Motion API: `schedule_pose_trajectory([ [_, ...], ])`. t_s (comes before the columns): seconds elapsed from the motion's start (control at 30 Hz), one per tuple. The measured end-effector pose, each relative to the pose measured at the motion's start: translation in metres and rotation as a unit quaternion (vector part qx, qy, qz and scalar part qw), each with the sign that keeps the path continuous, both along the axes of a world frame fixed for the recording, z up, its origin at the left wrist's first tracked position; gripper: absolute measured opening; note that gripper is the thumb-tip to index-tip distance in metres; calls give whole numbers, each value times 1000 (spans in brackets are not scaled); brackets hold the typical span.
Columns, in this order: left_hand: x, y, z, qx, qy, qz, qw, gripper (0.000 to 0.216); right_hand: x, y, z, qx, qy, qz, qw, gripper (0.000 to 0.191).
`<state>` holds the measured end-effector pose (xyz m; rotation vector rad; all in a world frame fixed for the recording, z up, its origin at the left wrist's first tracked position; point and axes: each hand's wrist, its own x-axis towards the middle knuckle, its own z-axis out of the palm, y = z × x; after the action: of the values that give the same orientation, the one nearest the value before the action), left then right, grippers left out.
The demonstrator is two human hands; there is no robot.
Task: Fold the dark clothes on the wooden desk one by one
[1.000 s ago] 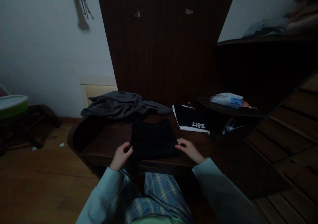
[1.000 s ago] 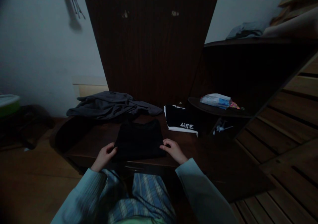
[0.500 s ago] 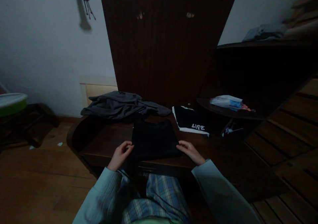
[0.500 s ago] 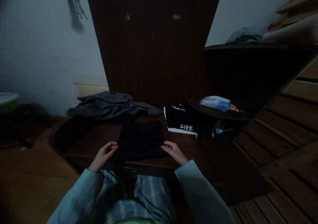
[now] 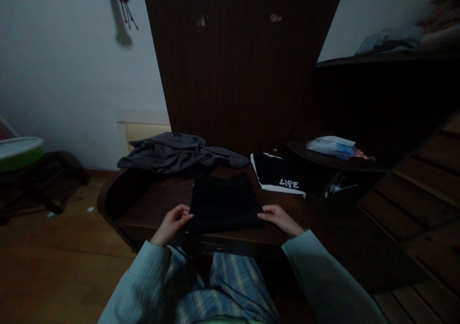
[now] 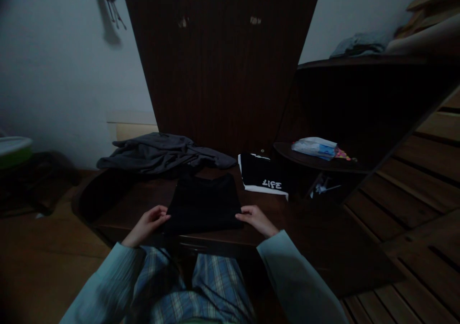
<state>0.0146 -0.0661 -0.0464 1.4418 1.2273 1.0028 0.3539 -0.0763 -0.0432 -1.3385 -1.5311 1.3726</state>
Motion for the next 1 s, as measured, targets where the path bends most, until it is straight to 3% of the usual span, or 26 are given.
schedule_pose_trajectory([
  [0.47, 2, 1, -4, 34, 2, 29, 999, 31, -3, -1, 0, -11, -8, -49, 999, 43],
  [0.63, 2, 2, -12, 53, 28, 35, 998, 31, -3, 2, 0, -4, 10, -25, 1000, 43],
  [0.8, 6, 0, -3, 48, 94, 61, 993, 31, -3, 6, 4, -70, 73, -35, 994, 45],
  [1.0, 13, 5, -4, 69, 153, 92, 981, 29, -3, 9, 14, -96, 30, 35, 994, 40],
])
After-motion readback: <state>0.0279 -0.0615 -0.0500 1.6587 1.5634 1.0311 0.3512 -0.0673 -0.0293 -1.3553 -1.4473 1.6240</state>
